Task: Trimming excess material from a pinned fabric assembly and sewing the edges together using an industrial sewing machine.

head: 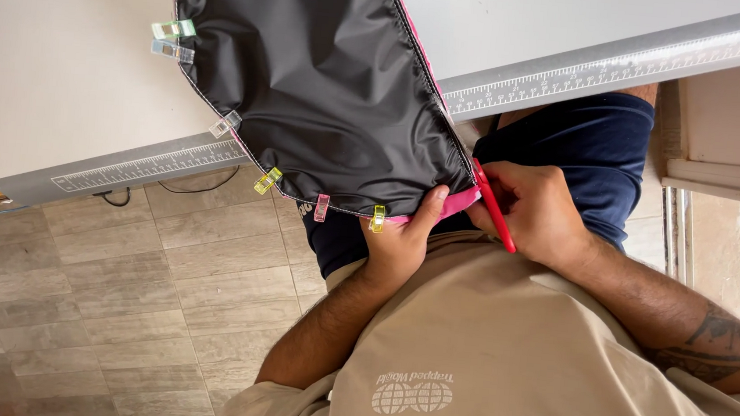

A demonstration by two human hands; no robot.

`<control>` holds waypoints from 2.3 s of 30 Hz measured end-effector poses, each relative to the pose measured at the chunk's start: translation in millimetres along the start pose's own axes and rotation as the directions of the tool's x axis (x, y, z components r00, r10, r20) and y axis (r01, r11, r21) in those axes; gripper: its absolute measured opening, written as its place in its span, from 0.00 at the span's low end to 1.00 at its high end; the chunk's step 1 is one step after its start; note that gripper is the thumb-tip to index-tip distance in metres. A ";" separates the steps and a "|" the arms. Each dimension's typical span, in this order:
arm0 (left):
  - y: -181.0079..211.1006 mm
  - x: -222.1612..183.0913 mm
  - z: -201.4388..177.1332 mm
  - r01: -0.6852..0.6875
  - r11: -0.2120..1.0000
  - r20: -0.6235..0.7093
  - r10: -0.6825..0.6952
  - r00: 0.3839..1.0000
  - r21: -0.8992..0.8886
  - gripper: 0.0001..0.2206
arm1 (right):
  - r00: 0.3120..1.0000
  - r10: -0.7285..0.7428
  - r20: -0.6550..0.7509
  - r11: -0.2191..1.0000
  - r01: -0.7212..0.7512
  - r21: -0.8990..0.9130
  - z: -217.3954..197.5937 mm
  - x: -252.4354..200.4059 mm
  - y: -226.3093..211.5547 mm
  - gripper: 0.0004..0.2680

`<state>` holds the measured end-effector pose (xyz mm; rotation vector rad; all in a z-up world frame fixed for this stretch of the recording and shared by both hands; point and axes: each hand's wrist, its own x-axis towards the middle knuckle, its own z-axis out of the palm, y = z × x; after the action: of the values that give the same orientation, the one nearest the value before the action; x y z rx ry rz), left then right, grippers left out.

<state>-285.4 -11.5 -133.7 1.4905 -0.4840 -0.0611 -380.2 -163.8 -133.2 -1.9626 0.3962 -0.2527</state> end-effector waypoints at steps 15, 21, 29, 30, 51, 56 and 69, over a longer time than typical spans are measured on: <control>6.5 0.9 -19.6 0.041 0.999 0.063 -0.042 0.997 0.011 0.11 | 0.999 0.022 -0.045 1.000 -0.022 -0.007 11.1 9.6 -10.0 0.13; 7.0 -6.7 -18.8 0.043 0.999 0.051 -0.044 0.998 0.023 0.13 | 0.997 0.018 -0.078 1.000 -0.019 -0.021 16.4 15.1 3.3 0.12; 22.5 9.6 -27.8 0.064 0.998 0.097 -0.062 0.993 -0.010 0.12 | 0.996 0.044 -0.082 0.999 -0.044 0.002 17.1 16.1 -10.2 0.11; 24.9 11.3 -29.4 0.074 0.997 0.116 -0.073 0.991 -0.007 0.10 | 0.996 0.048 -0.077 0.999 -0.048 0.004 17.4 15.1 -10.6 0.11; 11.3 -4.6 -38.4 0.076 0.996 0.221 -0.085 0.971 0.053 0.11 | 0.989 -0.076 -0.123 0.993 0.064 -0.103 22.3 25.0 5.3 0.13; 5.2 -6.7 -46.1 0.101 0.995 0.237 -0.098 0.967 0.002 0.13 | 0.989 -0.054 -0.141 0.997 0.046 -0.059 26.1 23.9 3.9 0.12; -53.3 1.0 -134.8 0.365 0.443 0.323 -0.171 0.931 -0.819 0.35 | 0.972 -0.197 -0.129 0.980 0.196 -0.020 10.7 23.6 0.5 0.14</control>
<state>-224.4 109.4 -185.4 0.4995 -0.2718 -0.6394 -354.7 -164.1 -138.1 -2.0000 0.2865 -0.5096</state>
